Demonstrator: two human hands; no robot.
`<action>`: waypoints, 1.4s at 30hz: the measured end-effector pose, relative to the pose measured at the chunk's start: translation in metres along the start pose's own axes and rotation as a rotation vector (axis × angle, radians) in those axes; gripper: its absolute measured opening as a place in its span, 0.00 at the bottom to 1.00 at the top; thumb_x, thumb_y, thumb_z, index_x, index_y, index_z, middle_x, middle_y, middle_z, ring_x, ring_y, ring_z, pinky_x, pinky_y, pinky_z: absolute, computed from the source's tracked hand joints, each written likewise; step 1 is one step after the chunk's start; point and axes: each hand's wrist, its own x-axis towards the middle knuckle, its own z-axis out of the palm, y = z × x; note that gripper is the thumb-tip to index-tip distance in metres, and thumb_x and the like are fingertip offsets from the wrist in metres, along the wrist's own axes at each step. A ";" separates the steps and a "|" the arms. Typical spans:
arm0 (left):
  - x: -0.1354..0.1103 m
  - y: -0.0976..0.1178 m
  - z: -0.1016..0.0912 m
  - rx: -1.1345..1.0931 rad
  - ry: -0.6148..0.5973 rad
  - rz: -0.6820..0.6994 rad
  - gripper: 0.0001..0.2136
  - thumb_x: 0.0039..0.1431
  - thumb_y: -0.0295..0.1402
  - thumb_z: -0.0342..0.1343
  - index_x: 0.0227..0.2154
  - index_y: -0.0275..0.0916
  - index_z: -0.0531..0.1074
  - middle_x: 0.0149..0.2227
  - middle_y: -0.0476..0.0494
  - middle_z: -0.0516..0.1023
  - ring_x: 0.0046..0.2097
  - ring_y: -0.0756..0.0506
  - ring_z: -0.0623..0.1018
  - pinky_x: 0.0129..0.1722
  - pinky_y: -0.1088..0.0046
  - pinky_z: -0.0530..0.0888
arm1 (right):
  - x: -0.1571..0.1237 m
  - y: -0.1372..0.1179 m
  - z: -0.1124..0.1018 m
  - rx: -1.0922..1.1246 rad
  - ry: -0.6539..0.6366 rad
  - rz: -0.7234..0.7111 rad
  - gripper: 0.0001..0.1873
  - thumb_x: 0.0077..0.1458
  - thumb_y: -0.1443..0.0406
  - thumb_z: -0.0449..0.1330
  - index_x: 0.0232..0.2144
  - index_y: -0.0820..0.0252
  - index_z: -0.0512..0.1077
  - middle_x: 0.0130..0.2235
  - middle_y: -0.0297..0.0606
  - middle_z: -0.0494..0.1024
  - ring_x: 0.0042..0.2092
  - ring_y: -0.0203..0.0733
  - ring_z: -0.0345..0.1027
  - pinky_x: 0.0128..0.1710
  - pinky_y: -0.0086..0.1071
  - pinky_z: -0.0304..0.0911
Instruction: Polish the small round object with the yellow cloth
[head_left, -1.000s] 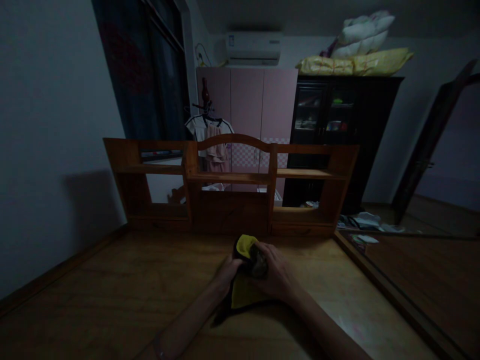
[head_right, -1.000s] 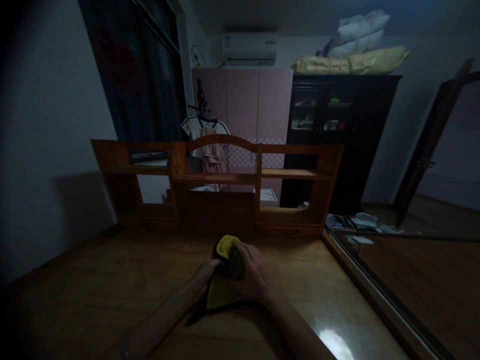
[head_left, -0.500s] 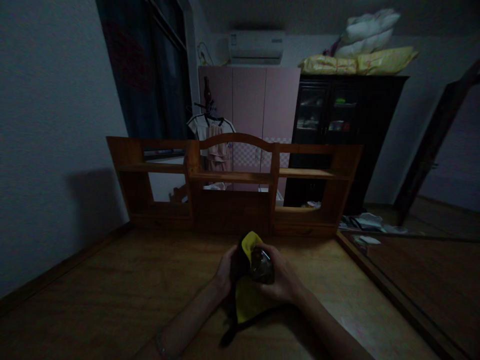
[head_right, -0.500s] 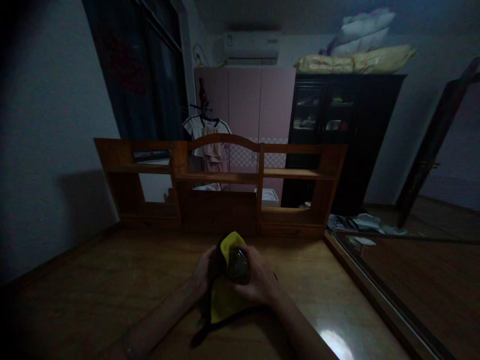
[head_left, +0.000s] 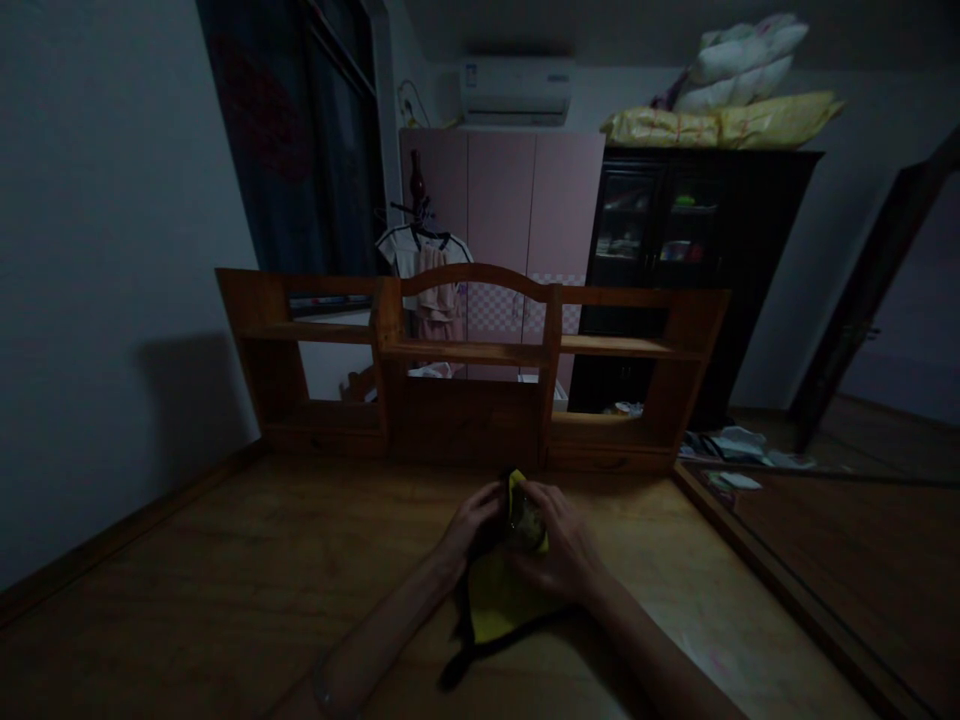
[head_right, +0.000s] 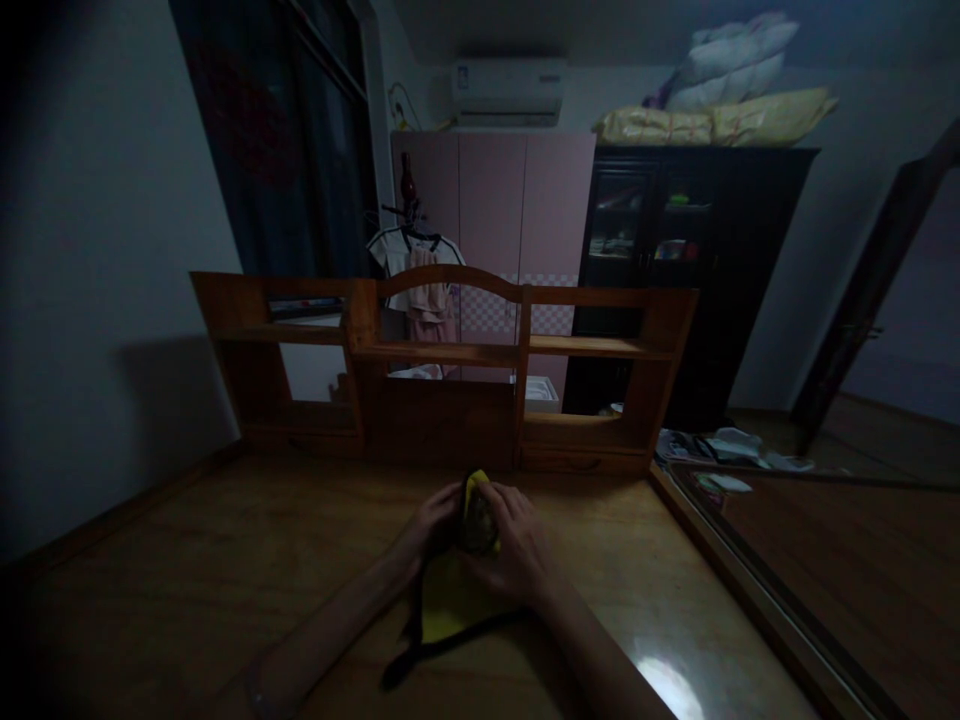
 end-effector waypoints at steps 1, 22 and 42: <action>0.000 0.000 0.001 0.062 -0.017 0.017 0.21 0.46 0.34 0.64 0.45 0.37 0.73 0.48 0.40 0.76 0.50 0.40 0.74 0.51 0.66 0.67 | 0.000 0.001 0.001 -0.026 0.013 0.000 0.43 0.43 0.62 0.64 0.60 0.56 0.51 0.55 0.46 0.64 0.54 0.53 0.59 0.54 0.47 0.59; 0.016 -0.023 -0.031 0.342 0.103 0.070 0.20 0.37 0.34 0.67 0.37 0.33 0.77 0.38 0.40 0.80 0.39 0.40 0.77 0.41 0.67 0.71 | 0.005 -0.009 0.004 0.125 -0.124 0.024 0.47 0.47 0.68 0.60 0.64 0.56 0.40 0.63 0.44 0.51 0.63 0.49 0.46 0.61 0.45 0.52; 0.007 -0.013 -0.016 0.420 0.077 0.112 0.22 0.50 0.46 0.58 0.44 0.35 0.75 0.44 0.41 0.78 0.47 0.39 0.74 0.49 0.66 0.68 | 0.000 -0.002 0.016 0.069 -0.068 0.107 0.48 0.42 0.69 0.64 0.62 0.54 0.46 0.59 0.45 0.58 0.60 0.50 0.54 0.57 0.45 0.58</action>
